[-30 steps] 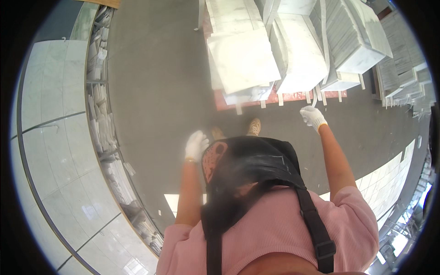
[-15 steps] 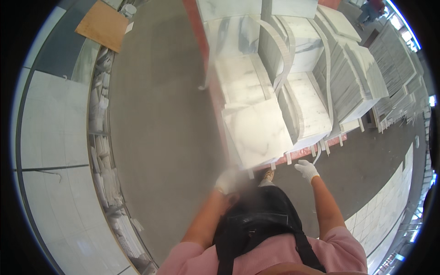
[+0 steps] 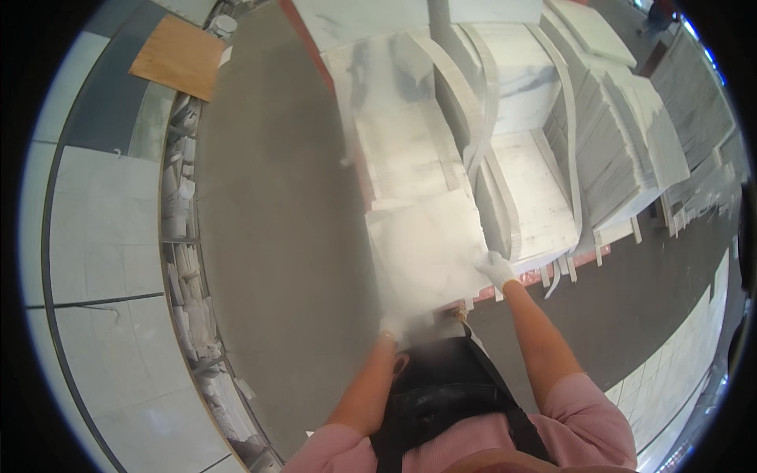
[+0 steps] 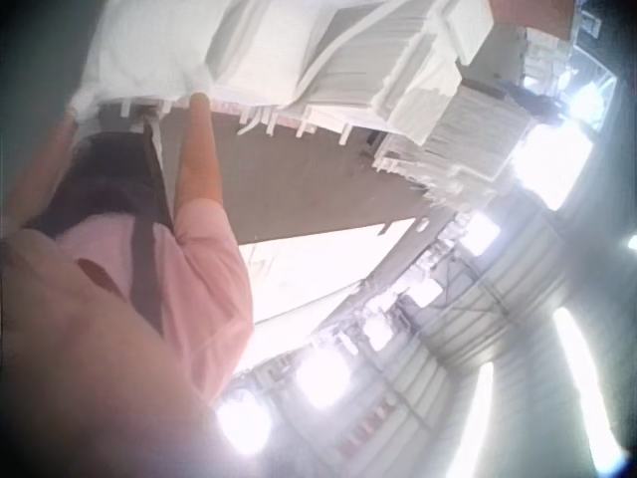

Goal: The person picks up white rectangular tiles from a stack, places them on the floor, and then stacks them onto a pallet. The person repeats this process multiple times, handling the tiles with gloved hands.

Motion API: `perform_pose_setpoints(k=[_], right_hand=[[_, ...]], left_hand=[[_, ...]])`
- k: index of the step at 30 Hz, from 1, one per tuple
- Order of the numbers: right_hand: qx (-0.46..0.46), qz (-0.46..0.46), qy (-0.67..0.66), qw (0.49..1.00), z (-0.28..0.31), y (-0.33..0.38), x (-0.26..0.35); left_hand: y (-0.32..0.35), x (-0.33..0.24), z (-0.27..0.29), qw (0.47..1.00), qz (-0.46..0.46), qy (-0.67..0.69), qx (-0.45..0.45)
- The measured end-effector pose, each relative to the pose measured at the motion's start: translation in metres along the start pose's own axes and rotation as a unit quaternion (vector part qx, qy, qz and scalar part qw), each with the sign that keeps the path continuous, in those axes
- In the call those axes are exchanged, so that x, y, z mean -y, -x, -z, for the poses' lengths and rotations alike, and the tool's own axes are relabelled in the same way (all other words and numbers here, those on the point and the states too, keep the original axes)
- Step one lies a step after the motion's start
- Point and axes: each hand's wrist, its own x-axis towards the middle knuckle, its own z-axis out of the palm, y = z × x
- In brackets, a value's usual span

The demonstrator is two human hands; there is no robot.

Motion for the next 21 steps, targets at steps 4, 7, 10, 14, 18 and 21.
perform_pose_setpoints(k=[4,7,10,14,18,21], right_hand=[[0.019,0.069,-0.034,0.997,0.011,-0.008,0.005],[0.032,0.046,0.011,0.998,0.006,-0.030,-0.009],[0.036,0.031,0.057,0.997,-0.003,-0.052,-0.023],[0.109,0.025,0.047,0.993,-0.002,-0.064,-0.023],[0.124,-0.072,-0.030,0.989,0.022,-0.063,-0.003],[0.151,-0.133,-0.256,0.946,0.033,-0.060,0.020]], left_hand=[[-0.010,-0.011,0.022,0.969,-0.079,-0.224,0.064],[-0.002,-0.044,0.056,0.992,0.078,0.103,0.007],[0.007,-0.062,0.085,0.868,0.208,0.451,-0.021],[0.016,-0.066,0.106,0.754,0.243,0.609,-0.038],[0.032,-0.079,0.129,0.767,0.299,0.560,-0.090],[0.040,-0.087,0.157,0.772,0.243,0.587,-0.037]])
